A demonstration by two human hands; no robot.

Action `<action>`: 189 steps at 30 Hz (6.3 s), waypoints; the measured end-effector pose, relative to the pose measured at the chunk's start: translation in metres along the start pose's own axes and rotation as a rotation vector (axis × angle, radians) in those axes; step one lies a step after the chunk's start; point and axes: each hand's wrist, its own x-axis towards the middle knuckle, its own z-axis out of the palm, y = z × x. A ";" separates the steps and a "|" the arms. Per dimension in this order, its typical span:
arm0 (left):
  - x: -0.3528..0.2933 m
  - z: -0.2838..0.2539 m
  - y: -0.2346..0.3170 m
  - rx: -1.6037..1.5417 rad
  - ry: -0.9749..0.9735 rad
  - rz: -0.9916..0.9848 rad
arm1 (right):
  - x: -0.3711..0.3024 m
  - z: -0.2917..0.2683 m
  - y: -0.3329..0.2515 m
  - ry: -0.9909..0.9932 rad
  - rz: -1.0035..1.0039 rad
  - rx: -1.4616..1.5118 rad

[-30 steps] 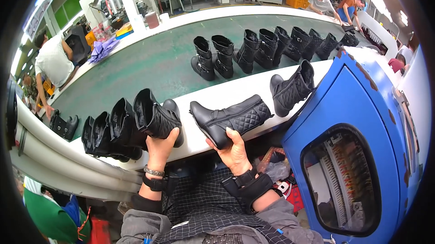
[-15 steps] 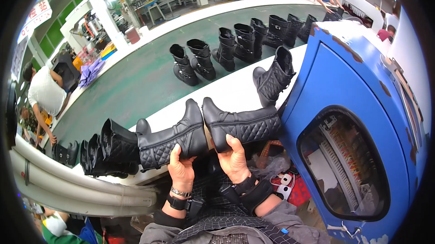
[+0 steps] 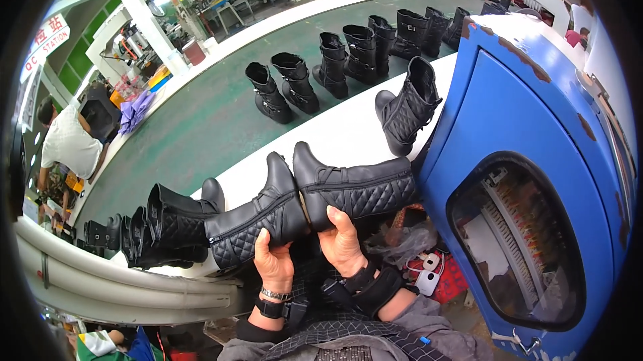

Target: The worker is performing quality control on boots at a manufacturing station, checking for defects and using a small tool to clean the sole edge.

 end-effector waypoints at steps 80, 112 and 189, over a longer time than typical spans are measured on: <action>0.056 -0.054 0.066 1.080 -0.030 1.016 | 0.077 0.082 -0.028 -0.217 -0.803 -1.537; 0.048 -0.087 0.043 1.218 0.128 1.061 | 0.174 0.106 -0.080 0.018 -0.094 -0.830; -0.055 -0.004 0.006 0.166 0.035 0.115 | -0.051 -0.038 -0.023 0.161 -0.039 -0.250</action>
